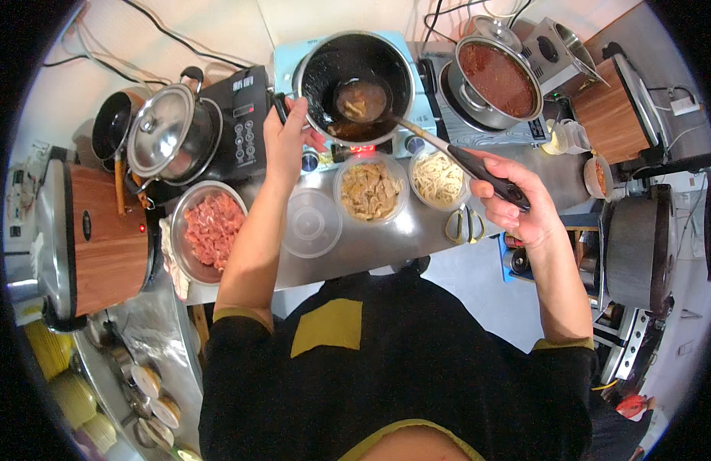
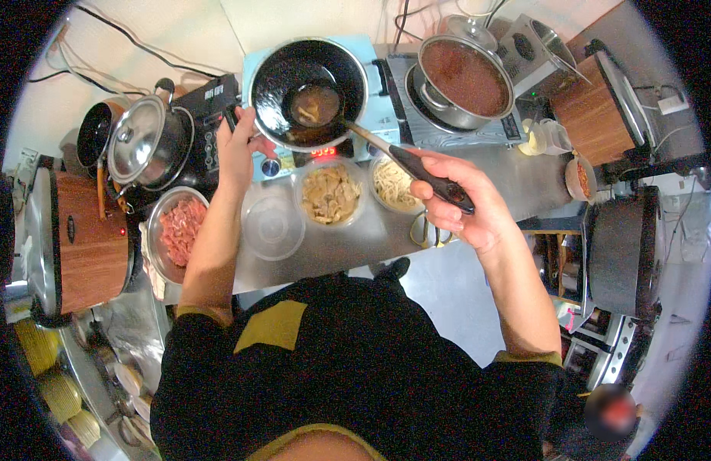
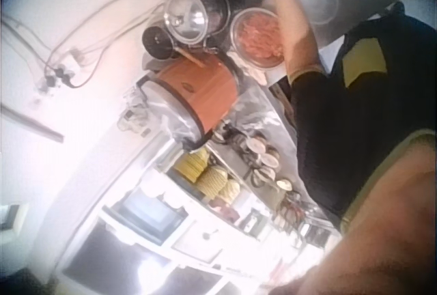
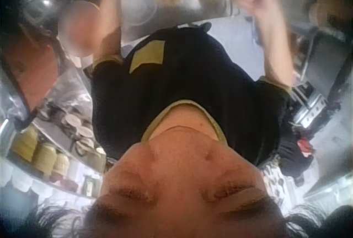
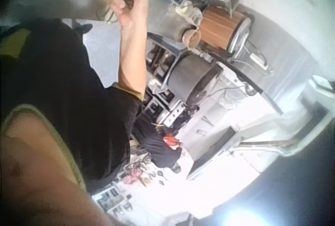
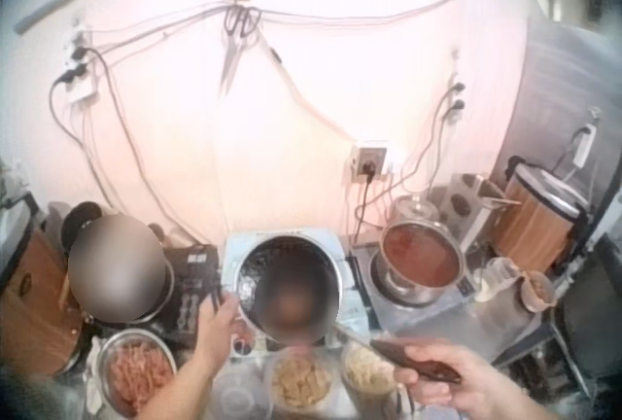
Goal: The person assembles noodle dishes in plastic bowls by adding cooked noodles, sliced meat, and various sauces and seasonings from pots and containers on the counter. They use a ladle and tongs to transfer ingredients and then seal the bowls with lids.
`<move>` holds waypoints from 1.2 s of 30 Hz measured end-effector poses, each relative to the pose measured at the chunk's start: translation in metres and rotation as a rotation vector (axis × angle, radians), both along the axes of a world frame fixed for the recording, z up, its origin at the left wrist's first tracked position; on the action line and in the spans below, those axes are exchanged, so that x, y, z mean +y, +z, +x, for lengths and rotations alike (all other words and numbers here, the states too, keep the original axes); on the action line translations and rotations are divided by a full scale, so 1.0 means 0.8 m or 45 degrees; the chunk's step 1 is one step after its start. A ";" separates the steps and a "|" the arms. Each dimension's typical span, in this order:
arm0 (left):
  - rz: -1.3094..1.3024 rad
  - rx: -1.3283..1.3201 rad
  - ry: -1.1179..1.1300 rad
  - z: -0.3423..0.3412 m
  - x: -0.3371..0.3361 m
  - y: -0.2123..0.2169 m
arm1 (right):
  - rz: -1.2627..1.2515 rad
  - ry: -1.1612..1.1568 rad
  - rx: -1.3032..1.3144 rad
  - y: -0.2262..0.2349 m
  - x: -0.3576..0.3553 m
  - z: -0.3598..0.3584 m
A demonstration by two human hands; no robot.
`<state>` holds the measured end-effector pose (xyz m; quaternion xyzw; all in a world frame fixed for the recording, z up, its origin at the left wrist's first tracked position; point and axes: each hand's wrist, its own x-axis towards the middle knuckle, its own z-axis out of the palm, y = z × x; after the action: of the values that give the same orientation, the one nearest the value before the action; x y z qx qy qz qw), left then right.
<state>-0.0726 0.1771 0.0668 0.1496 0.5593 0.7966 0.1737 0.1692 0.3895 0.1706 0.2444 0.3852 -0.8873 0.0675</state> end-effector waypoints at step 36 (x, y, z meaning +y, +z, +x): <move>0.036 0.047 0.314 -0.031 -0.064 -0.009 | 0.590 -0.020 -0.209 -0.066 -0.100 0.083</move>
<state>-0.0973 0.1257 0.0598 0.0968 0.5653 0.8168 0.0619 0.2359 0.3098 0.1177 0.3278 0.5698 -0.7528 0.0337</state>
